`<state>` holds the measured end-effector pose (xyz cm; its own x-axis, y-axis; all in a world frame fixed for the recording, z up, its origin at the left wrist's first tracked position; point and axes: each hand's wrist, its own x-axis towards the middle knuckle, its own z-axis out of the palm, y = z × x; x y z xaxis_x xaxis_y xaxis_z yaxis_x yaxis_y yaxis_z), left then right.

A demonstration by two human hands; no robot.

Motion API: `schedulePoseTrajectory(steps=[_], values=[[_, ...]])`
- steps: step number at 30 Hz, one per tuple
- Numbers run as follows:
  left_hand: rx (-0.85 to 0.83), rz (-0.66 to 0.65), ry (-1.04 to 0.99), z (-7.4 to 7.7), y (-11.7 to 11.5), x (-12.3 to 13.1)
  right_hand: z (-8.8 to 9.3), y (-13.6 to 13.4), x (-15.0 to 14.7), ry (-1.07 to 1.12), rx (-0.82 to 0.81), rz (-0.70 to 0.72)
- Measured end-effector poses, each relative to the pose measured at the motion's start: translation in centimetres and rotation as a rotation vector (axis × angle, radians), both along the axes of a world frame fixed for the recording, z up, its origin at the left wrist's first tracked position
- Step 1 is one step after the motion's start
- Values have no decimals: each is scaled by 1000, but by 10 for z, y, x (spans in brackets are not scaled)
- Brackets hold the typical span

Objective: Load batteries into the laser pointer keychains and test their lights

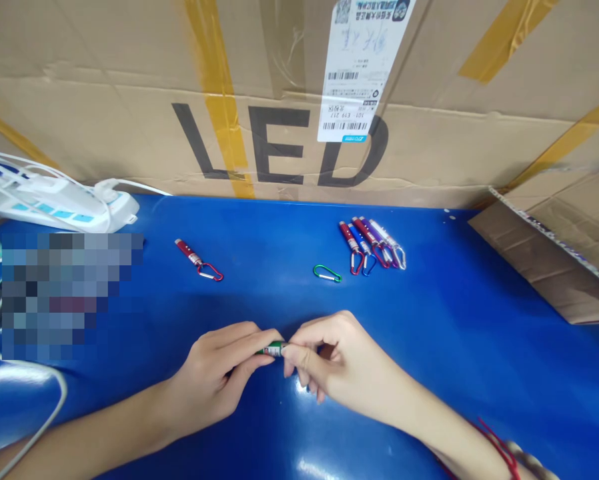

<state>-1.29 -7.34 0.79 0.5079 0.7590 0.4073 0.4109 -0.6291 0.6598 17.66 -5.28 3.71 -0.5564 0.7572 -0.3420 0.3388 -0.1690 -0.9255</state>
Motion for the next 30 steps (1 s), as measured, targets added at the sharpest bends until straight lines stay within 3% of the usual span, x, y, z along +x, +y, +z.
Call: schedulePoseTrajectory(steps=[3,6,10,17,19,24,30], values=[[-27,-16,-27,3,2,0,1,2,1,75,-153,10],[-100,3,-59,6,4,1,1,5,4,109,-167,17],[-152,23,-57,6,5,1,1,7,7,47,-98,26],[11,-33,-13,-4,5,0,1,1,4,-77,226,118],[46,-27,-14,-5,4,-1,0,-2,1,-66,130,87],[100,-46,-17,-5,3,-3,-3,-5,-4,159,-332,-14],[69,-22,-68,-4,6,-3,-5,0,-4,329,-506,-84]])
